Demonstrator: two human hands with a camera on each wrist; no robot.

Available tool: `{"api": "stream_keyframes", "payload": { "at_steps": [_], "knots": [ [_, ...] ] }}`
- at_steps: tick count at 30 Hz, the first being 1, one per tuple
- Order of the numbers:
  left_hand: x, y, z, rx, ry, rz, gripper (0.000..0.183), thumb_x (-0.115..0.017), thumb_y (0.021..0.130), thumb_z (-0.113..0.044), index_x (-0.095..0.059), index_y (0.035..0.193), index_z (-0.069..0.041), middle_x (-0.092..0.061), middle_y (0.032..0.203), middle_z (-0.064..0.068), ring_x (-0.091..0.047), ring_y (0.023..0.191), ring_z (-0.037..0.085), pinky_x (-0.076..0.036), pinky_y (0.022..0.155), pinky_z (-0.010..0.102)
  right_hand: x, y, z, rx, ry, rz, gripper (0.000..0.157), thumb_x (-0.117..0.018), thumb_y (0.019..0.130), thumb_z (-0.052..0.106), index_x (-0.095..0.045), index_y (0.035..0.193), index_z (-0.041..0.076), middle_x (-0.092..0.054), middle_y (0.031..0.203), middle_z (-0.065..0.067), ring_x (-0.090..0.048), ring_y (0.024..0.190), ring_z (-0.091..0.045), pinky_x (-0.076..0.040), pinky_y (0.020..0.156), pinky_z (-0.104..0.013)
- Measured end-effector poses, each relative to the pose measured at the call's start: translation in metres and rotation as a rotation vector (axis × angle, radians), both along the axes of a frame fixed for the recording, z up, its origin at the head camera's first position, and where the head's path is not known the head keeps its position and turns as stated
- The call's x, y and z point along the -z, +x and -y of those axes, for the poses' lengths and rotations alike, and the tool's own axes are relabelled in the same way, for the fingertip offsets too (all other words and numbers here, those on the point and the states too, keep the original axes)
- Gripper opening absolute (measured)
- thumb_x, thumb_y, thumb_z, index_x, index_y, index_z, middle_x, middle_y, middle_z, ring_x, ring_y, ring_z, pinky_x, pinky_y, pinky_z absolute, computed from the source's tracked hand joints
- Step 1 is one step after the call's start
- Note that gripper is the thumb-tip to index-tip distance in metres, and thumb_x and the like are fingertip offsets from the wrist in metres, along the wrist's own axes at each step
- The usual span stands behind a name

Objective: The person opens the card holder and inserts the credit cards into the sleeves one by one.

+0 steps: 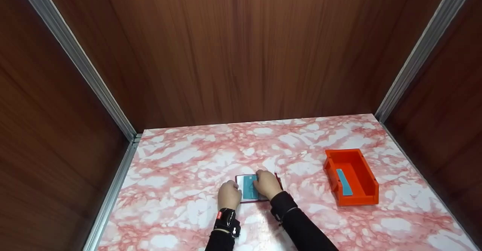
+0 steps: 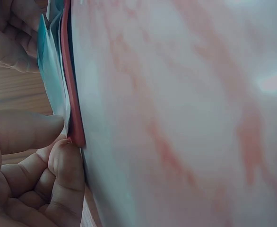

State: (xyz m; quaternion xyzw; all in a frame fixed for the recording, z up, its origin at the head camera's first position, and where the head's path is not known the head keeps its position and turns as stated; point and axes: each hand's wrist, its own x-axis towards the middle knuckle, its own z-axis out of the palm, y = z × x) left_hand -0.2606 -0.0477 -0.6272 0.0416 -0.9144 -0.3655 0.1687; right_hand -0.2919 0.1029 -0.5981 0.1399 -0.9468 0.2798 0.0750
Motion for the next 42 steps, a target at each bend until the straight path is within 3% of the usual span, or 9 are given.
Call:
{"api": "stream_keyframes", "payload": {
  "at_steps": [8, 16, 26, 32, 42],
  "knots": [
    [-0.001, 0.001, 0.000, -0.005, 0.001, 0.013, 0.016, -0.077, 0.068, 0.003, -0.064, 0.076, -0.003, -0.058, 0.066, 0.005, -0.061, 0.068, 0.029, -0.049, 0.067, 0.043, 0.001, -0.001, 0.003, -0.009, 0.028, -0.006, 0.011, -0.070, 0.080, 0.002, -0.062, 0.083, -0.004, -0.063, 0.075, -0.020, -0.064, 0.077, -0.040, -0.050, 0.073, -0.050],
    [0.000, 0.001, 0.000, -0.004, 0.007, 0.008, 0.014, -0.074, 0.069, 0.002, -0.064, 0.075, -0.004, -0.057, 0.066, 0.004, -0.060, 0.067, 0.028, -0.048, 0.067, 0.042, 0.002, -0.001, 0.008, -0.011, 0.036, 0.014, 0.009, -0.068, 0.083, 0.003, -0.062, 0.086, -0.003, -0.063, 0.078, -0.020, -0.064, 0.079, -0.039, -0.051, 0.073, -0.049],
    [0.000, 0.001, 0.000, -0.004, 0.005, 0.011, 0.013, -0.071, 0.069, 0.002, -0.062, 0.073, -0.005, -0.056, 0.064, 0.003, -0.058, 0.063, 0.026, -0.047, 0.064, 0.041, 0.003, 0.002, 0.011, -0.048, 0.048, -0.050, 0.014, -0.069, 0.081, 0.000, -0.056, 0.076, 0.000, -0.058, 0.068, -0.016, -0.061, 0.069, -0.037, -0.049, 0.065, -0.048],
    [0.000, 0.000, 0.000, -0.009, 0.014, 0.022, 0.013, -0.072, 0.069, 0.002, -0.062, 0.073, -0.006, -0.055, 0.064, 0.002, -0.057, 0.063, 0.025, -0.047, 0.064, 0.041, 0.004, 0.002, 0.010, -0.060, 0.040, -0.088, 0.007, -0.070, 0.081, 0.000, -0.063, 0.082, -0.003, -0.063, 0.071, -0.017, -0.065, 0.071, -0.037, -0.051, 0.067, -0.047],
    [-0.001, -0.001, 0.001, -0.012, 0.011, 0.045, 0.014, -0.073, 0.069, 0.001, -0.061, 0.072, -0.006, -0.056, 0.064, 0.003, -0.058, 0.063, 0.026, -0.047, 0.064, 0.042, -0.002, 0.004, 0.008, -0.043, 0.017, 0.018, 0.011, -0.069, 0.084, 0.002, -0.068, 0.092, -0.006, -0.068, 0.081, -0.018, -0.067, 0.078, -0.036, -0.053, 0.073, -0.046]
  ]
}}
